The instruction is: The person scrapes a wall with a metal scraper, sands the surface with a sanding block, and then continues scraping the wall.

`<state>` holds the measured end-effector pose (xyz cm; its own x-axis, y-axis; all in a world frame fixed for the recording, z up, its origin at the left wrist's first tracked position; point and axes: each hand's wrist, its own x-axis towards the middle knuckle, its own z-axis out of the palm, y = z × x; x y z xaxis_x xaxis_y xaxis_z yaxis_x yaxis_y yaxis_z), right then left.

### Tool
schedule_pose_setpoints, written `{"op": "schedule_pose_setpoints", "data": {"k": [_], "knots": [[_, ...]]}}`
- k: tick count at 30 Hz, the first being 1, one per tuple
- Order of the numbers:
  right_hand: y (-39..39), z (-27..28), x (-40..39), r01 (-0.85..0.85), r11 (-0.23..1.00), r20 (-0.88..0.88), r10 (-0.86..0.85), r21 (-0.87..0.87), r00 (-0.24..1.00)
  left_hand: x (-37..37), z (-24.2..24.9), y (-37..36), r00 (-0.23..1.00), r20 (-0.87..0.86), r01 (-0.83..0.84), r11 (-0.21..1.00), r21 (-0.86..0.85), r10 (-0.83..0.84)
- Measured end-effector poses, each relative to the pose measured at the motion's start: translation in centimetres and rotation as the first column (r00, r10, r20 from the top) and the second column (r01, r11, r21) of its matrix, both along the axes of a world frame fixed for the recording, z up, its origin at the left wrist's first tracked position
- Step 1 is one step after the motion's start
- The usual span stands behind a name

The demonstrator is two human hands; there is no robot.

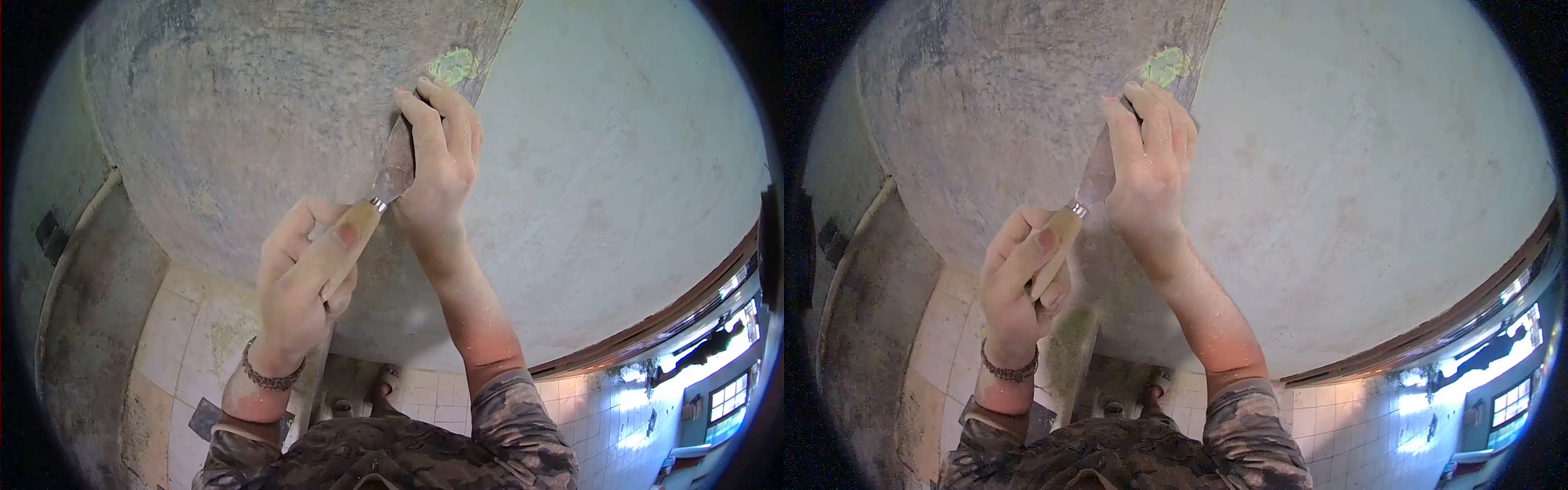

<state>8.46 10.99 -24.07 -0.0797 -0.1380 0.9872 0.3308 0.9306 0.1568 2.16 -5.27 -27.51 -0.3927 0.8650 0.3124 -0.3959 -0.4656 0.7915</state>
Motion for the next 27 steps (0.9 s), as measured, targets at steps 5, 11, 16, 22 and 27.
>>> {"op": "schedule_pose_setpoints", "data": {"k": [5,11,16,22,27], "knots": [[0.3,0.3,0.0,-0.001,1.000,0.027,0.001,0.013,1.000,0.0,-0.9,0.4,0.999,0.026,0.028,0.999,-0.015,-0.028],[-0.1,0.1,0.3,-0.026,1.000,0.010,0.026,0.016,1.000,0.3,0.2,-0.2,1.000,-0.020,-0.019,1.000,-0.010,0.019],[-0.1,0.2,0.0,-0.034,0.999,0.007,0.034,-0.014,0.999,0.1,1.1,-0.9,0.999,-0.048,-0.013,1.000,0.014,0.014],[0.3,-0.6,0.2,-0.016,1.000,-0.006,0.016,-0.013,1.000,0.3,-0.2,0.1,0.999,-0.031,0.010,0.995,-0.098,-0.013],[-0.4,-0.4,1.1,0.014,0.999,-0.003,-0.014,-0.035,1.000,0.8,-0.2,-0.8,0.997,-0.052,0.053,0.998,-0.035,-0.054]]}}
